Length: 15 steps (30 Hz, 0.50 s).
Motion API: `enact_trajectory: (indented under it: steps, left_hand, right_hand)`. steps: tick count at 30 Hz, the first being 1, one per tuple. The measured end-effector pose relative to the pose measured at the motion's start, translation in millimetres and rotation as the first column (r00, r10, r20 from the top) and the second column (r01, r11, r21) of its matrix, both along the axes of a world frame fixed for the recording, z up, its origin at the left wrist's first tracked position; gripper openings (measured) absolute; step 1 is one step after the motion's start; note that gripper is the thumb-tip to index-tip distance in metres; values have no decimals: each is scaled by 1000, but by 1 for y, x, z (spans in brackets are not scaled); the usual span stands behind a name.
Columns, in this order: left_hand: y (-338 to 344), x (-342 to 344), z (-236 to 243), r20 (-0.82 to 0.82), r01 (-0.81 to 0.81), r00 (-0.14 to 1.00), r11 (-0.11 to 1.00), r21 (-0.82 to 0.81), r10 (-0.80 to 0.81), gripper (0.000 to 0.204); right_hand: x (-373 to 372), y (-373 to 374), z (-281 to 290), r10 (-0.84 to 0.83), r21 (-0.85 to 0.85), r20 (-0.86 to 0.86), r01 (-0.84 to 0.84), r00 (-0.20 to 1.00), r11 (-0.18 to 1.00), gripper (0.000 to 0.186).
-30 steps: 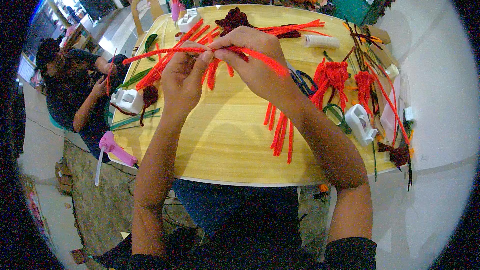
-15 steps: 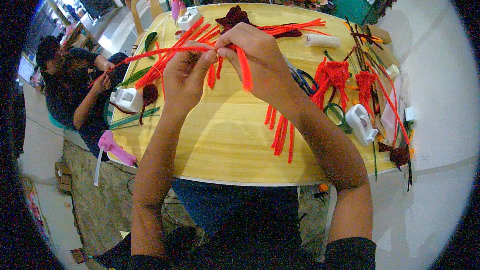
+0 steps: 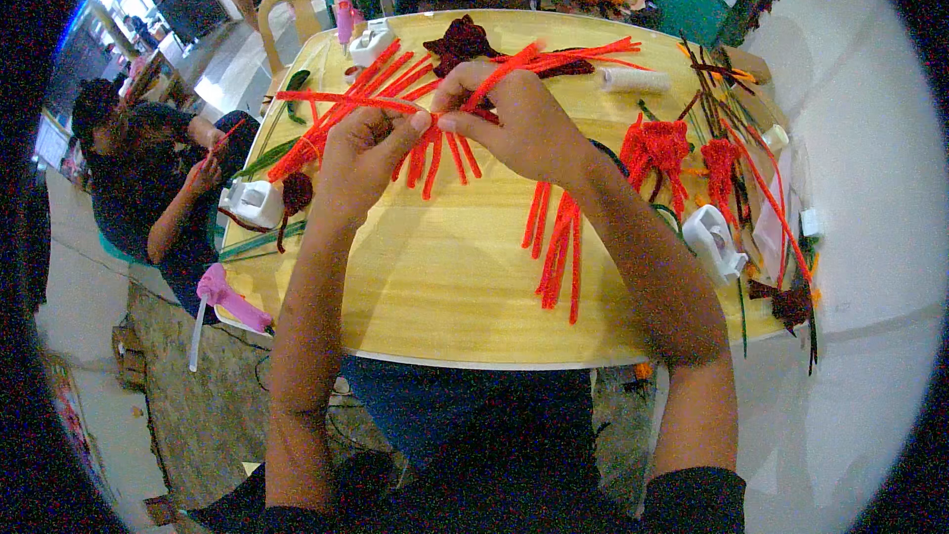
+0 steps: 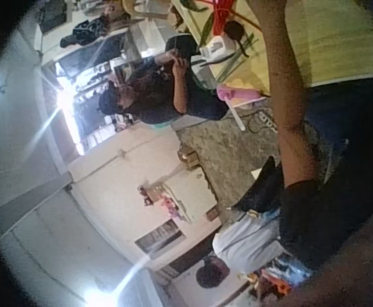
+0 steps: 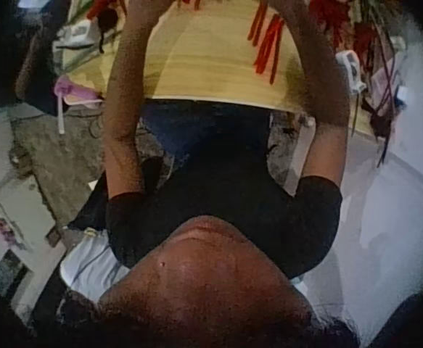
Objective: The person assembles decorative flowers using red pipe cleaners by bending, cutting, and twisting them together at a table.
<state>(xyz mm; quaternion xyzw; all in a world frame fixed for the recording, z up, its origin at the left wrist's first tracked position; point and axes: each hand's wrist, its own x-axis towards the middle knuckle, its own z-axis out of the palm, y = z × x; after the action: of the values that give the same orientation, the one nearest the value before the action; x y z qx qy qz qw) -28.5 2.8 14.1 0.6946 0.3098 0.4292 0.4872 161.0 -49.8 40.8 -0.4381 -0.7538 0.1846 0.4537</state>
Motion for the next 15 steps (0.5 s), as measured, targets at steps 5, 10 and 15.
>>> enact_trajectory:
  steps: [5, 10, 15]
  left_hand:
    - [-4, -5, 11, -44, -28, 999, 987, -156, 21, 17]
    - [-1, -3, 3, -13, -16, 1000, 994, -112, 15, 19]
    - [-2, -2, 2, 7, -28, 1000, 994, -101, 29, 22]
  right_hand:
    - [-6, 1, -4, 2, 266, 145, -41, 989, 963, 17]
    - [-4, -2, -1, -49, 394, 245, -53, 968, 918, 24]
    - [-8, -5, 4, -199, 529, 337, -10, 920, 849, 22]
